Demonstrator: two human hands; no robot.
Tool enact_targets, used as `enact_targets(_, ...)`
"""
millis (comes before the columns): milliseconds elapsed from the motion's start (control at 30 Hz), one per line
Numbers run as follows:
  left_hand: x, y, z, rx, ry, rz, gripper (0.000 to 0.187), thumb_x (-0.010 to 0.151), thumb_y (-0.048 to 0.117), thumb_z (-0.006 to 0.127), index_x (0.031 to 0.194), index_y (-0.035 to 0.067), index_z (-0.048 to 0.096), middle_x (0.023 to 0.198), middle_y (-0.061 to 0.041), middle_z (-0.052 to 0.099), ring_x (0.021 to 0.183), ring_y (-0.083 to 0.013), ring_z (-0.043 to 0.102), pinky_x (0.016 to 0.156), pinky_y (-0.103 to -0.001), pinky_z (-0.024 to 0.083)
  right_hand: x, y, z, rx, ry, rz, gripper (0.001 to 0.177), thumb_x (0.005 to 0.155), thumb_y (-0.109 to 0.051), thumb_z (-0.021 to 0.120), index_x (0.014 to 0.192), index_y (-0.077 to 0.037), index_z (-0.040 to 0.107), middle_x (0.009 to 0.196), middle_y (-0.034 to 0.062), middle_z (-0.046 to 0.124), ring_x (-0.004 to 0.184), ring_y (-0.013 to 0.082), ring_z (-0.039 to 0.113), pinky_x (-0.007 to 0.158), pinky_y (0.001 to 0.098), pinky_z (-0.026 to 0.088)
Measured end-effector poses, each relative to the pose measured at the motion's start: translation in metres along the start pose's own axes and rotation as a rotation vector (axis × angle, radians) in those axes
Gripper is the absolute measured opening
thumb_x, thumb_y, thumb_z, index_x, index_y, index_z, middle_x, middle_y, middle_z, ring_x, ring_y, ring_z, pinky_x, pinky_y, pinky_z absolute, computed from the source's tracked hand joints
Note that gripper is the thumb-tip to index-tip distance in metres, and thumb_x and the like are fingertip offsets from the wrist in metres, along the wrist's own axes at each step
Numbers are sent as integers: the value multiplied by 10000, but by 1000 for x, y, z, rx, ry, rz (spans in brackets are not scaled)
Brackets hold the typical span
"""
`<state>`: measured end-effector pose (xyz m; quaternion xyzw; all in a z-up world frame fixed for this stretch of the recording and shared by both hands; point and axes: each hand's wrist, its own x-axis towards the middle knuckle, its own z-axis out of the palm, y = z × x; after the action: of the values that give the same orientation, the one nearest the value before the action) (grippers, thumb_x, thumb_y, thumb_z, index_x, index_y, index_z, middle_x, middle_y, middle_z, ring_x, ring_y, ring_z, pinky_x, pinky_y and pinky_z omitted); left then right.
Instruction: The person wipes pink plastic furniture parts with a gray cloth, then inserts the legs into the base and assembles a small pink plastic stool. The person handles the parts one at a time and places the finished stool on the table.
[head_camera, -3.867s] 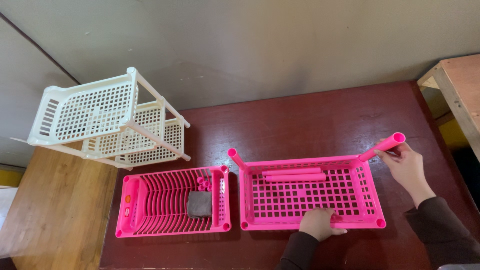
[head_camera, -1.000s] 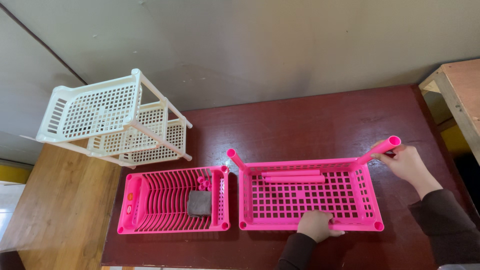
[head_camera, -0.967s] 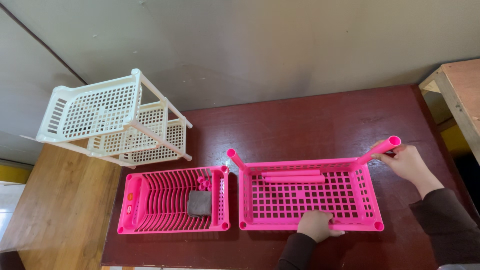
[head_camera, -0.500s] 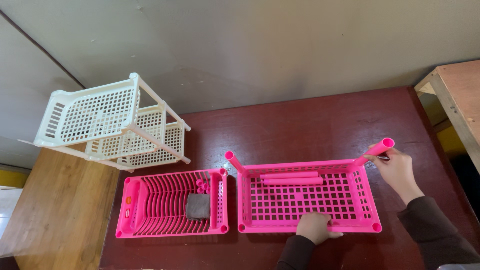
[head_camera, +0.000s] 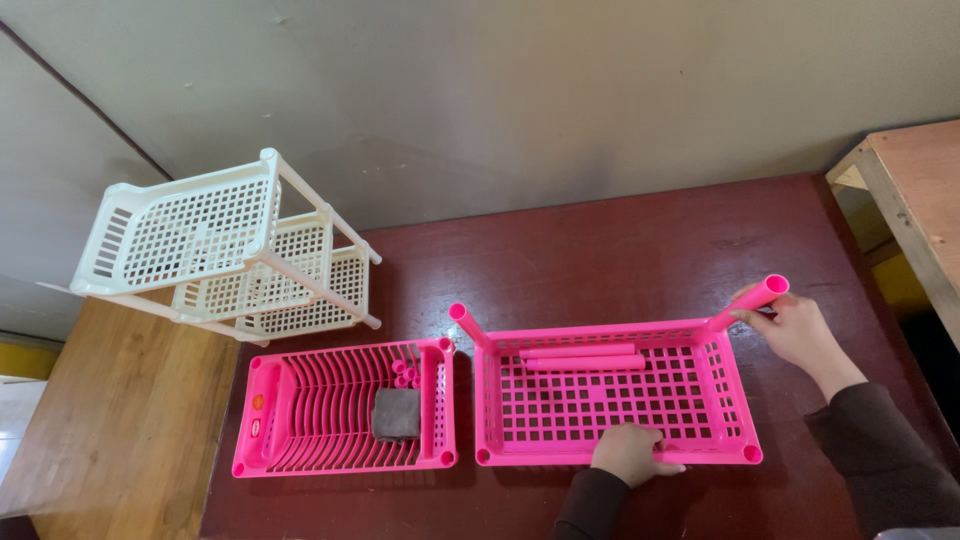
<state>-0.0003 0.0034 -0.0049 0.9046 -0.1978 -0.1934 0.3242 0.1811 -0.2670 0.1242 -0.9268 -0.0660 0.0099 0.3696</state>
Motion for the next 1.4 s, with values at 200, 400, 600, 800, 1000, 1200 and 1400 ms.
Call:
enact_targets(200,-1,1,0,-30,14,-2,565,828,658,742,932,104,715,833,-96,706,821,-289,695,775,-445,547,17,16,-8,98,-153,62,312,836,-190,786,1140,-120,768,1045,87,813,958,236,759,846,388,570)
enact_targets(400,-1,2,-4,-7,-27,-21,567,840,662,732,947,105,721,840,-101,712,826,-284,700,777,-447,549,5,3,8,-57,5,95,332,864,-245,799,1176,-136,767,1041,90,798,919,211,765,825,363,597)
enact_targets(600,-3,8,-8,1,-6,-28,576,827,651,739,964,92,721,870,-106,715,848,-275,694,776,-447,556,-17,-11,23,-48,200,38,352,904,-272,788,1190,-74,738,1026,97,787,896,195,770,795,329,606)
enact_targets(800,-7,11,-5,121,70,59,504,883,604,727,923,104,683,852,-83,669,805,-244,688,723,-428,557,-19,-15,26,-29,221,11,331,928,-271,767,1173,-51,724,1090,98,782,979,206,759,836,332,610)
enact_targets(1000,-23,18,-4,169,438,277,445,929,516,780,883,100,630,864,-64,641,846,-240,661,740,-386,555,-32,-15,43,37,288,64,311,997,-193,744,1236,-7,675,1114,134,758,1026,231,753,869,369,602)
enact_targets(1200,-34,32,-39,-373,488,72,209,1005,270,724,1020,62,706,1006,-108,717,912,-266,690,783,-379,551,-68,-13,78,290,456,-38,562,961,-67,642,1496,-18,475,1425,234,538,1235,296,601,1002,379,527)
enact_targets(1400,-31,25,-68,-664,502,-190,199,950,203,658,1090,64,687,982,-92,720,919,-256,711,806,-392,561,-90,-15,131,-25,448,-199,408,921,-115,692,1298,-51,548,1297,191,537,1274,332,503,1118,446,422)
